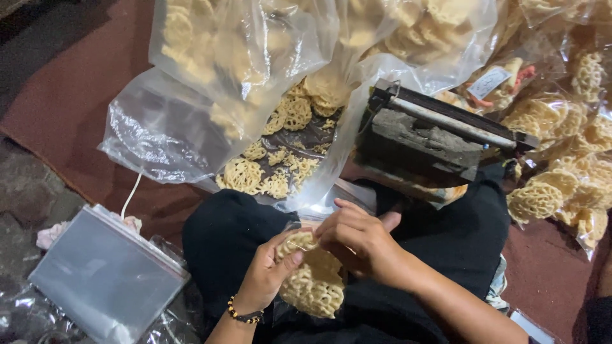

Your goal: Picking up individual snacks from a pile and placing them into plastic bags for packaging.

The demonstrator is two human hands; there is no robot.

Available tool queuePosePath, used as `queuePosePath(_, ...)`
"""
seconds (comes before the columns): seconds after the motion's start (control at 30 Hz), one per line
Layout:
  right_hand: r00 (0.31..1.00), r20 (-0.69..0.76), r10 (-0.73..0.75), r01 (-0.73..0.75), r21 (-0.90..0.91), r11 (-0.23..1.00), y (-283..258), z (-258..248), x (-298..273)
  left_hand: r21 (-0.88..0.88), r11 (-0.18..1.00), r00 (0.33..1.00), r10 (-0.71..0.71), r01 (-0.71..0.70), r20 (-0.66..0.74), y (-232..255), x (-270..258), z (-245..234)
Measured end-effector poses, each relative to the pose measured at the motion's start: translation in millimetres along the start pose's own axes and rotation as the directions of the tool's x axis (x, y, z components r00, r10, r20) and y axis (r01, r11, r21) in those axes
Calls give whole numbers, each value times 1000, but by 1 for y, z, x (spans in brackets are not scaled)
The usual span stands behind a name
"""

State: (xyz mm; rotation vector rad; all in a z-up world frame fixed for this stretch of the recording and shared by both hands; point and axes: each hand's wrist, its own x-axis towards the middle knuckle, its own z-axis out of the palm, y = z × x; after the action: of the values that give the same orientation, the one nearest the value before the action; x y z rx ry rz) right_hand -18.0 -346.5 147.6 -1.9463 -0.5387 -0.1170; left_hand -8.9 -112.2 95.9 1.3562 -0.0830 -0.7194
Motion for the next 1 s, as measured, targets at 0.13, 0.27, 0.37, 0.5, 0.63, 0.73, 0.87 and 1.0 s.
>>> queuePosePath(0.13,990,139,3,1,-24,1000,1,6,0,74,988,984,126,-136,126,-1,-10,-10)
queuePosePath(0.27,946,316,79,-152,212,965,24,17,12,-327,935,969,-57,137,241,-41,-32,-34)
queuePosePath(0.37,964,216,155,-203,221,954,81,41,42,-338,920,964,-118,197,240,-42,-46,-46)
queuePosePath(0.5,938,96,334,-333,-23,943,184,108,93,-408,898,985,-133,165,106,-66,-64,-62)
queuePosePath(0.63,954,198,223,-168,-263,950,256,187,123,-417,901,993,-115,118,31,-58,-65,-71)
queuePosePath(0.73,841,287,459,-229,-580,782,281,214,150,-508,851,986,-165,133,-19,-67,-62,-79)
queuePosePath(0.87,901,307,305,31,-749,662,321,221,161,-570,792,974,-149,219,168,-85,-52,-95)
queuePosePath(1.0,896,296,332,-67,-648,759,327,187,167,-602,766,960,-75,228,268,-83,-43,-104)
